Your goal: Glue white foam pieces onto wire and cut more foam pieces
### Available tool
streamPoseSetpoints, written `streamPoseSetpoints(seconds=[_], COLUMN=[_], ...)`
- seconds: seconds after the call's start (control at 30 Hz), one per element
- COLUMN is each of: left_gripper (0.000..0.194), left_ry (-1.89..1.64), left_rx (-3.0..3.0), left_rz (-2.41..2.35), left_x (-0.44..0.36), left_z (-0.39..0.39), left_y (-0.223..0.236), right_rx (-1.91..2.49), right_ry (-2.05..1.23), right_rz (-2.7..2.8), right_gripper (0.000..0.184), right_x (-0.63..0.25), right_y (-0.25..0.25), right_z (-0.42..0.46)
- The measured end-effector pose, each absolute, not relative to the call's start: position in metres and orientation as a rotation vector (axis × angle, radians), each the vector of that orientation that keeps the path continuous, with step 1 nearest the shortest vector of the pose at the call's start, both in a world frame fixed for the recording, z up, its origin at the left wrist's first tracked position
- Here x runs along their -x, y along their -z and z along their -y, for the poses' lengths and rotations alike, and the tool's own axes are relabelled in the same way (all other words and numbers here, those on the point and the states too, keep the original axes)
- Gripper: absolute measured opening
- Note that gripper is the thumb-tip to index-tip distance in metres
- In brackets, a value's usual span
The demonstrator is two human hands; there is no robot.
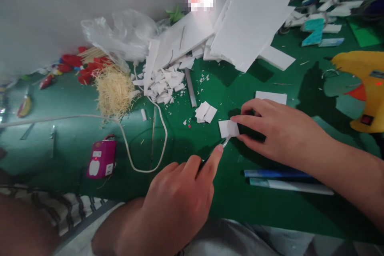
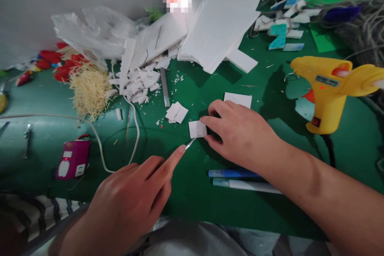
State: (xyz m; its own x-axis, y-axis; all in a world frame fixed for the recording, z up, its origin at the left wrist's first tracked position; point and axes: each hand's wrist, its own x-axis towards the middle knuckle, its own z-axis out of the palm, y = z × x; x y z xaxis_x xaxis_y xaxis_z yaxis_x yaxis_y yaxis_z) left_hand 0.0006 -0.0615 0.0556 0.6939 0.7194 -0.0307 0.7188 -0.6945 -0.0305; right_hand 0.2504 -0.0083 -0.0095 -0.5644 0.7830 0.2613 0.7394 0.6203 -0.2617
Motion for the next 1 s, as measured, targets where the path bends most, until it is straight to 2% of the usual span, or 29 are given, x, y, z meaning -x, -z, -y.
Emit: streamPoseSetpoints(seconds=[1.0], left_gripper=[0.047], left_ry=[-0.090], left_rx=[2.877], left_rz=[1.231], left_x=[0.0033], left_z=[0.0651], left_y=[-0.0595], right_rx=[1.221], right_ry=[-0.188], right_rz=[2.489], right_gripper=[0.028], right_x=[-0.2501], right_y=[0.0106], right_z=[0.0084])
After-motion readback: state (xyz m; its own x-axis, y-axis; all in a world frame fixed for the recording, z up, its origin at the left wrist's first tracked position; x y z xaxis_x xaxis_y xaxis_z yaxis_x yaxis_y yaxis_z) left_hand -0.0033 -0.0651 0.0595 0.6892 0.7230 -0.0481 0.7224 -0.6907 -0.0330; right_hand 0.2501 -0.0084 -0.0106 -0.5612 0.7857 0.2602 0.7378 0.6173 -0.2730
